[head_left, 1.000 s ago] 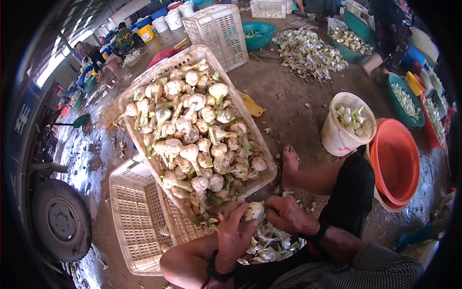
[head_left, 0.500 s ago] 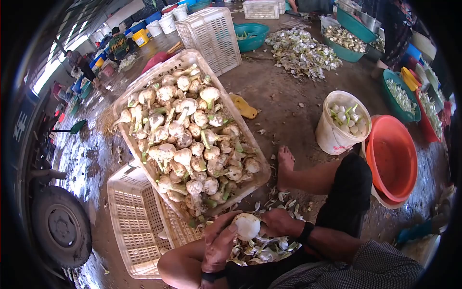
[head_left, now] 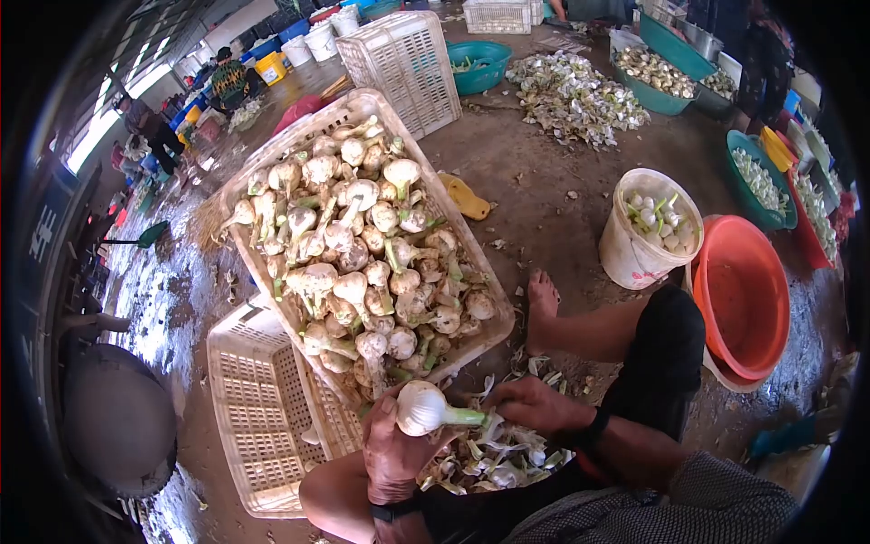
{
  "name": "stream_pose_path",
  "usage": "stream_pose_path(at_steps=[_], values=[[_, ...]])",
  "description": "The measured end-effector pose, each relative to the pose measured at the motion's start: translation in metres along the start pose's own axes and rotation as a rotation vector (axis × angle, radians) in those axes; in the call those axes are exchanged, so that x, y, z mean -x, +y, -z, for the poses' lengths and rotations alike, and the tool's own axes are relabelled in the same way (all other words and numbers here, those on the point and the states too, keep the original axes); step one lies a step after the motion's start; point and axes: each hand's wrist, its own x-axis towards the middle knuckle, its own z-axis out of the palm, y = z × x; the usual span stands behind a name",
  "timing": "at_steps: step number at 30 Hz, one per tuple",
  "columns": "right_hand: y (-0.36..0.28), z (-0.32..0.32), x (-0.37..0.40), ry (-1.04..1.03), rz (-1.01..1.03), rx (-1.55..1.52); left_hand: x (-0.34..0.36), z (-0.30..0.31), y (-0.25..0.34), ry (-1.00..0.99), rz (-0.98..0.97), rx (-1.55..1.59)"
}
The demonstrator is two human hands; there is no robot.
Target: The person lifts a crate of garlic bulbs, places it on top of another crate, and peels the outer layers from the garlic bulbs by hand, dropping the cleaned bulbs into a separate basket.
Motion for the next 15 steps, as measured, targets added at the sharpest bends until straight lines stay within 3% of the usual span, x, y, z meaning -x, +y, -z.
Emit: stream_pose_path(at_steps=[1,2,4,5,7,10,14,15], values=[[-0.013,0.002,0.0,-0.005,-0.124,-0.002,0.001,-0.008,0.006,-0.037,0.096,0.176],[-0.02,0.001,0.001,-0.005,-0.124,-0.001,0.0,-0.009,0.004,-0.038,0.096,0.177],[-0.026,-0.003,0.0,-0.01,0.067,-0.02,-0.002,-0.006,-0.004,-0.073,0.054,0.154],[-0.025,-0.006,-0.001,-0.011,0.067,-0.022,-0.004,-0.004,-0.008,-0.072,0.055,0.153],[-0.021,-0.01,-0.003,0.011,0.277,0.21,-0.006,-0.004,-0.016,-0.026,0.029,0.025],[-0.019,-0.007,-0.002,-0.074,0.2,0.128,-0.001,-0.015,-0.015,-0.017,-0.061,-0.103],[-0.016,0.0,0.0,-0.081,0.244,0.194,-0.006,-0.011,-0.02,-0.026,-0.016,-0.039],[-0.017,0.003,0.002,-0.147,0.129,0.07,-0.004,-0.011,-0.019,-0.07,-0.065,-0.133]])
